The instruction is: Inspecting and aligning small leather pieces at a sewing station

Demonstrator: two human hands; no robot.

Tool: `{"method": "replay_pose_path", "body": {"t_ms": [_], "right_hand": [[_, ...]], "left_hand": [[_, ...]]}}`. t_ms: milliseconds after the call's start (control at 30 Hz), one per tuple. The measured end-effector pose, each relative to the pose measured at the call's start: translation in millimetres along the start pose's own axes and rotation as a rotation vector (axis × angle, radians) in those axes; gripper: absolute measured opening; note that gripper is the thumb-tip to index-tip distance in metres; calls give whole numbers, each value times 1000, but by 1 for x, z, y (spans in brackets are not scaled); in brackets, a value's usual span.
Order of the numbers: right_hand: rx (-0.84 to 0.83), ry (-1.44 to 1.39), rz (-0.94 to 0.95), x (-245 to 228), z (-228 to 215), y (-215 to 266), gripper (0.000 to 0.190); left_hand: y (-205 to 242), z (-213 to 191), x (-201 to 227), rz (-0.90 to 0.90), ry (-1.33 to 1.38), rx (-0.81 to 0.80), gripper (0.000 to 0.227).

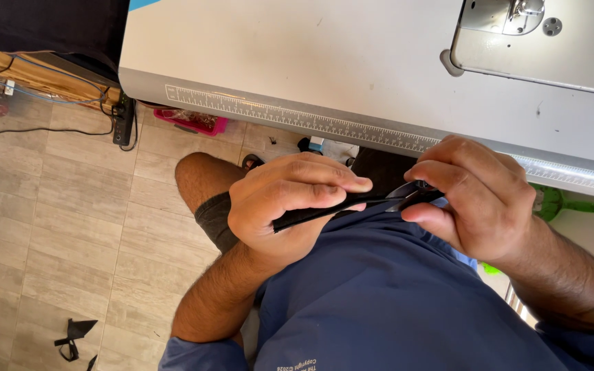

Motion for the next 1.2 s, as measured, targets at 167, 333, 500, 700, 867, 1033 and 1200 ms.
{"method": "replay_pose_path", "body": {"t_ms": [167,333,500,700,867,1033,1200], "right_hand": [[-6,-74,8,-1,2,-4,43],[-39,-62,66,-1,1,-1,47],[-83,-106,108,-4,-4,-7,50],[-120,-171,170,-4,-5,-7,46],[-101,-161,190,-3,-4,-3,47],[-69,-166,191,-4,-3,0,45],[-62,-172,197,-7,-4,-4,42]], "left_hand": [[2,0,1,-89,12,23,33],[4,2,3,-155,14,68,34],[3,4,9,-271,-23,85,30],[4,6,13,-317,-49,131,29],[5,7,14,-350,-43,143,30],[4,7,15,-356,-50,128,31],[4,7,16,-365,-54,126,31]]}}
Point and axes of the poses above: each hand's wrist, its own y-axis away from the middle knuckle, its own z-axis out of the palm, x = y × z, the point moved 2 cm from there along -y, towards the middle knuckle, and after that the axes turned 3 degrees about y, right-handed, at the moved point
